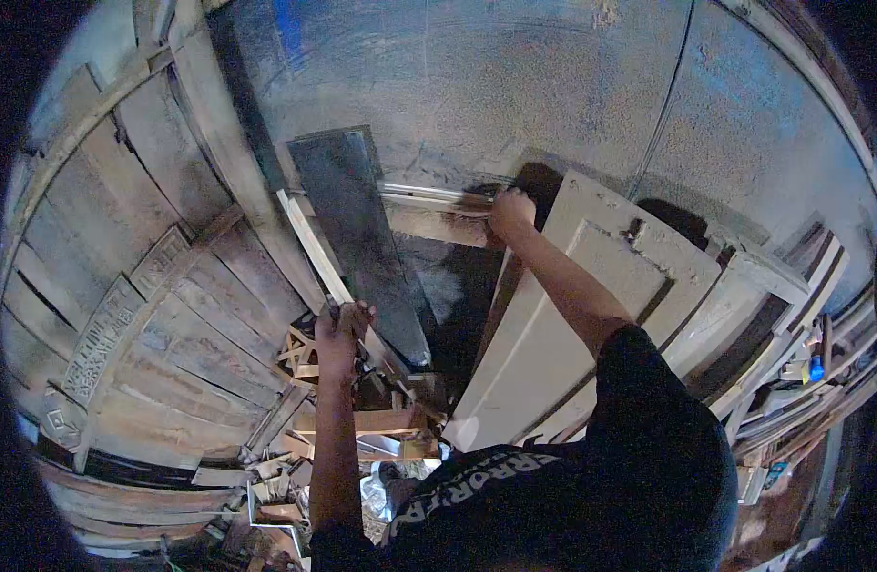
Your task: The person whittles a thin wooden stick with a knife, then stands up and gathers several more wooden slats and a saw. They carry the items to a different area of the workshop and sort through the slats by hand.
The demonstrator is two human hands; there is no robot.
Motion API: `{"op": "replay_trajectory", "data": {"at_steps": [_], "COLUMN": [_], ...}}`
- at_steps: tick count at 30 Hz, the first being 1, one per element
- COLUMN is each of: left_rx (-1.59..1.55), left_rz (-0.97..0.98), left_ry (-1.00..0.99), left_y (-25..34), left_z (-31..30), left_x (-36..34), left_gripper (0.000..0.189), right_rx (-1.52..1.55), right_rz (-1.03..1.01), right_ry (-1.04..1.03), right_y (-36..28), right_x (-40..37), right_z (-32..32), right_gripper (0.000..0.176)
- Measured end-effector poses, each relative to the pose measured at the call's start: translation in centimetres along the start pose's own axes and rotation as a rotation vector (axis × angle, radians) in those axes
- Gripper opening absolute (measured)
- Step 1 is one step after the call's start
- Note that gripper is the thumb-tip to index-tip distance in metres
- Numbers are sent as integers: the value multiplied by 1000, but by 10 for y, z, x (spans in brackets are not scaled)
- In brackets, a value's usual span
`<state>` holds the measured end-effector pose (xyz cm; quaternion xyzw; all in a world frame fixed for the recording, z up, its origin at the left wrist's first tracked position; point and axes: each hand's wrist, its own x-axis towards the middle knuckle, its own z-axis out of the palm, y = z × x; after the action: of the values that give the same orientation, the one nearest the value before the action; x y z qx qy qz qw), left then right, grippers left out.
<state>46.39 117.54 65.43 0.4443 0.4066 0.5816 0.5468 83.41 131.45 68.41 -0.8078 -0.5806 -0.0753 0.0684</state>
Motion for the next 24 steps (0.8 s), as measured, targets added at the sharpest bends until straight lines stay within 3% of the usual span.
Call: {"op": "replay_trajectory", "data": {"at_steps": [2, 5, 11, 13, 16, 19, 24], "left_rx": [49, -3, -7, -91, 111, -8, 129], "left_rz": [23, 41, -42, -29, -4, -29, -27], "left_ry": [-65, -112, -45, -28, -77, -48, -34], "left_y": [-7, -12, -1, -13, -21, -22, -28], "left_z": [2, 6, 13, 6, -7, -6, -10], "left_x": [6, 11, 3, 6, 10, 9, 9], "left_gripper": [14, 13, 12, 12, 13, 13, 12], "right_rx": [7, 26, 361, 364, 345, 319, 430], "right_rz": [54, 45, 206, 215, 240, 251, 328], "right_ry": [-14, -268, -51, -56, -113, -167, -150], "right_y": [-9, -7, -1, -5, -14, -19, -34], "right_x": [-5, 13, 16, 18, 13, 13, 13], "right_z": [-13, -8, 12, 10, 7, 7, 7], "right_gripper": [40, 50, 59, 60, 62, 67, 76]}}
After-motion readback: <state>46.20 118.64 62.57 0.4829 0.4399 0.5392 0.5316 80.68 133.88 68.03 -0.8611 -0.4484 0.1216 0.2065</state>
